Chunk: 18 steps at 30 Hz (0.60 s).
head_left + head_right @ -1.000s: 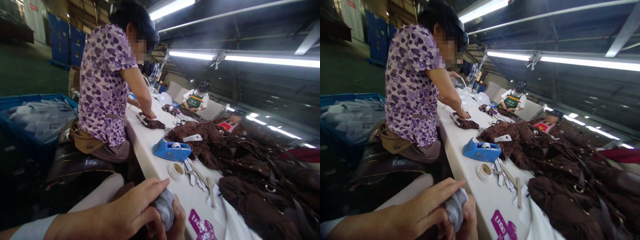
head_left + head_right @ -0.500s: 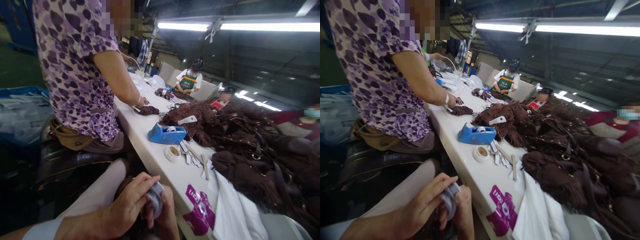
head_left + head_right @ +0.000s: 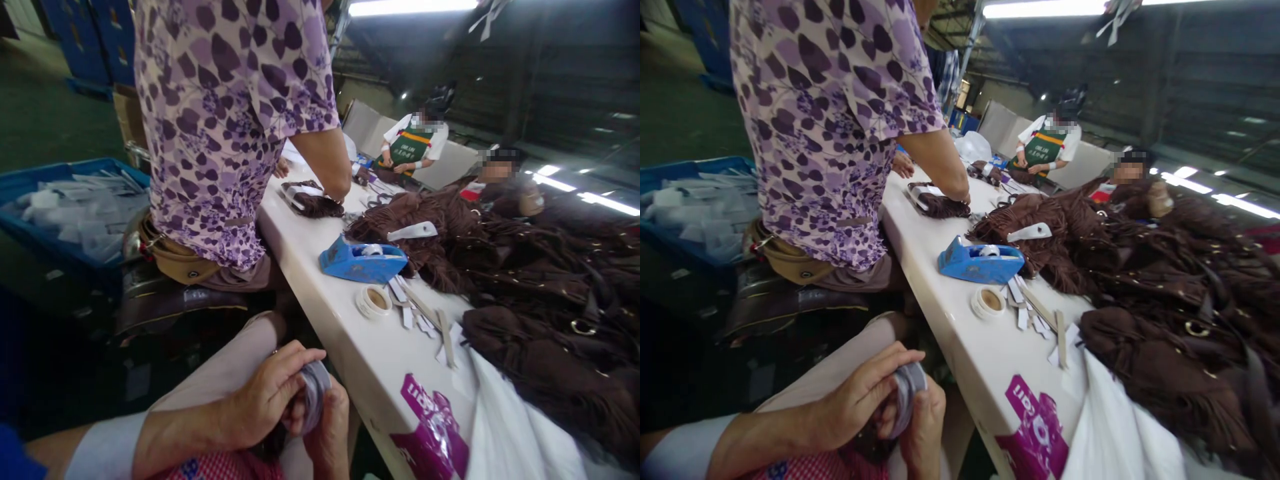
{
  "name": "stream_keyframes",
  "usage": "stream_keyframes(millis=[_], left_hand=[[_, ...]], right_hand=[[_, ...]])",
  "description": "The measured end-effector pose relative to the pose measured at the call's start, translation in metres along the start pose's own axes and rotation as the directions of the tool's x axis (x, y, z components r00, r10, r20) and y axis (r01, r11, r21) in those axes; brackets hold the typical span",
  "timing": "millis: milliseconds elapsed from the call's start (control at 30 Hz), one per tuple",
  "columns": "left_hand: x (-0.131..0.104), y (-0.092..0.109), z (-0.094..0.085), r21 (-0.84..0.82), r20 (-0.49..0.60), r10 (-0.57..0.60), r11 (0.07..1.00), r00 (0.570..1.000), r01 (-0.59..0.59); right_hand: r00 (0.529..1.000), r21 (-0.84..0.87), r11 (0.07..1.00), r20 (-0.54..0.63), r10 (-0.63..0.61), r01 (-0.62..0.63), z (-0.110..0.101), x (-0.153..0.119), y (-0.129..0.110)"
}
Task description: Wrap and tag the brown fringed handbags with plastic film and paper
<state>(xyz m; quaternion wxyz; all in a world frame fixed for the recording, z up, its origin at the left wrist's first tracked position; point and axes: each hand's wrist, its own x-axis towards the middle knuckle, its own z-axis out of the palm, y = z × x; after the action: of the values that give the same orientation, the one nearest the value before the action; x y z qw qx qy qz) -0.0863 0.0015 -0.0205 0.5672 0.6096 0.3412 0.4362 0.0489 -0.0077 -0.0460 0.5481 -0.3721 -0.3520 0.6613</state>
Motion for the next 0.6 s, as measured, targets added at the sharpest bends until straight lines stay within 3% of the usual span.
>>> stream_keyframes(millis=[100,167,233,333,500,600], left_hand=[[0.006,-0.01,0.01,-0.178,0.022,-0.108,0.978,0.994,0.111],[0.011,-0.014,0.017,-0.2,0.021,-0.157,0.967,0.987,0.158],[0.017,-0.013,0.022,-0.106,-0.015,-0.142,0.985,0.99,0.139],[0.026,-0.009,0.028,0.132,-0.04,0.003,0.991,0.999,0.003],[0.044,-0.008,0.034,0.259,0.065,0.103,0.959,0.993,-0.117],[0.06,-0.009,0.031,0.298,0.138,0.15,0.936,0.979,-0.186]], right_hand=[[0.977,0.081,0.996,-0.205,0.064,-0.048,0.001,-0.001,0.004],[0.952,0.081,0.996,-0.302,0.056,-0.033,-0.001,-0.004,0.005],[0.931,0.009,1.0,-0.364,-0.01,0.015,-0.003,-0.009,0.003],[0.884,-0.181,0.98,-0.44,-0.155,0.081,-0.007,-0.02,-0.001],[0.82,-0.487,0.87,-0.467,-0.332,0.074,-0.014,-0.03,-0.016],[0.839,-0.673,0.735,-0.349,-0.418,0.086,-0.026,-0.025,-0.028]])
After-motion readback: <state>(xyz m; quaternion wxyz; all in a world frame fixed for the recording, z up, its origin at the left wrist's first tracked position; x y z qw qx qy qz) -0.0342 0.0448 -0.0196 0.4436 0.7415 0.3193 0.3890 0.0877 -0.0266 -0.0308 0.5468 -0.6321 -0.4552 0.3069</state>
